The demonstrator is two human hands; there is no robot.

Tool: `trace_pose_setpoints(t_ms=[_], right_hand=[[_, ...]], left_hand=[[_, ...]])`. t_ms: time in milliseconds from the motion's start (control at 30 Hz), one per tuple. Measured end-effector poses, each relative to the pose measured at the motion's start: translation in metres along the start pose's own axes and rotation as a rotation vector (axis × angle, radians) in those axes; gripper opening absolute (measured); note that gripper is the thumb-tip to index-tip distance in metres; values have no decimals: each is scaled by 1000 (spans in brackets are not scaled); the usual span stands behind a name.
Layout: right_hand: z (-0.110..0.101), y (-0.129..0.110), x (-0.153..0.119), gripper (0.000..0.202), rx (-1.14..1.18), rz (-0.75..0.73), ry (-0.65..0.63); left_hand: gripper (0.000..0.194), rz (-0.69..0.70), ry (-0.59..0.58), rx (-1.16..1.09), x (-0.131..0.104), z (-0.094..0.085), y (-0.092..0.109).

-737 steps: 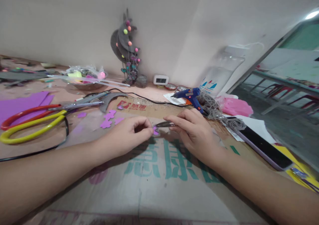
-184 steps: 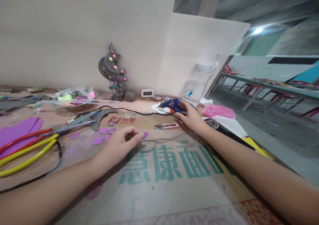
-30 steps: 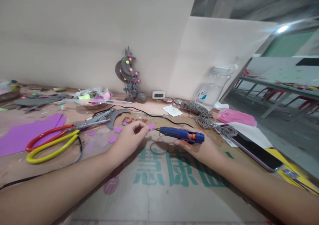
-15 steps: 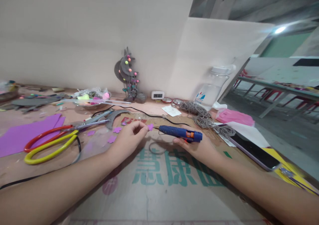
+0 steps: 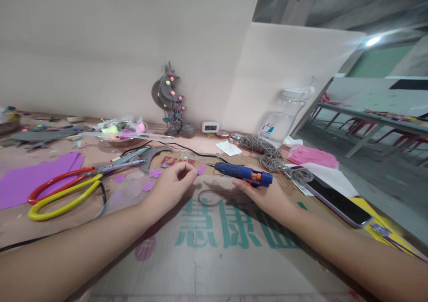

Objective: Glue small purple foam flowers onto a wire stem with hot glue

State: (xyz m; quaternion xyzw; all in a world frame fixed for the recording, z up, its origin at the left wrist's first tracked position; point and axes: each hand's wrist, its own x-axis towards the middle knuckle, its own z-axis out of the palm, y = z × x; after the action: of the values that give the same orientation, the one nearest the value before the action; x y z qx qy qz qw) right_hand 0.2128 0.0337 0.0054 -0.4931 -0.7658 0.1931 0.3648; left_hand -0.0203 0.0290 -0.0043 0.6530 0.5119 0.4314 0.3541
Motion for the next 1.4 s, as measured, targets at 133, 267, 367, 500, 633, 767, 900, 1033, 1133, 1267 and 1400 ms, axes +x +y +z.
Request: trace_pose_setpoints(t_ms=[133,267,367,500,633,767,900,1033,1133,1267,1400], right_hand=[[-2,-4,0,23,29,-38,-41],[-1,-7,0,25,33,-38,-88],[0,-8,0,27,32,-27,-96],[0,-7,0,27,11,-25,-120],[0,-5,1,28,10,-24,-124],[1,-3,0,30,32,-11,-119],[2,-2,0,32,33,1,-88],[3,-1,-1,26,0,-34,-114],[3,0,-1,27,-19,-34,-89],[2,-2,0,26,-22,-34,-92],[1,-6,1,25,-10,-22,-99]], left_hand=[[26,-13,50,-12,1,0,-3],[27,-25,60,-30,1,1,-2],[27,-29,56,-34,0,1,0],[24,-34,49,-31,1,1,-1],[25,-26,43,-27,1,0,-2],[26,-27,29,-24,-1,0,0],[28,-27,23,-14,-1,0,1],[29,-21,22,-17,0,0,1],[29,-18,25,-23,0,0,1],[29,-16,27,-35,0,0,2],[28,-16,36,-30,0,0,2]])
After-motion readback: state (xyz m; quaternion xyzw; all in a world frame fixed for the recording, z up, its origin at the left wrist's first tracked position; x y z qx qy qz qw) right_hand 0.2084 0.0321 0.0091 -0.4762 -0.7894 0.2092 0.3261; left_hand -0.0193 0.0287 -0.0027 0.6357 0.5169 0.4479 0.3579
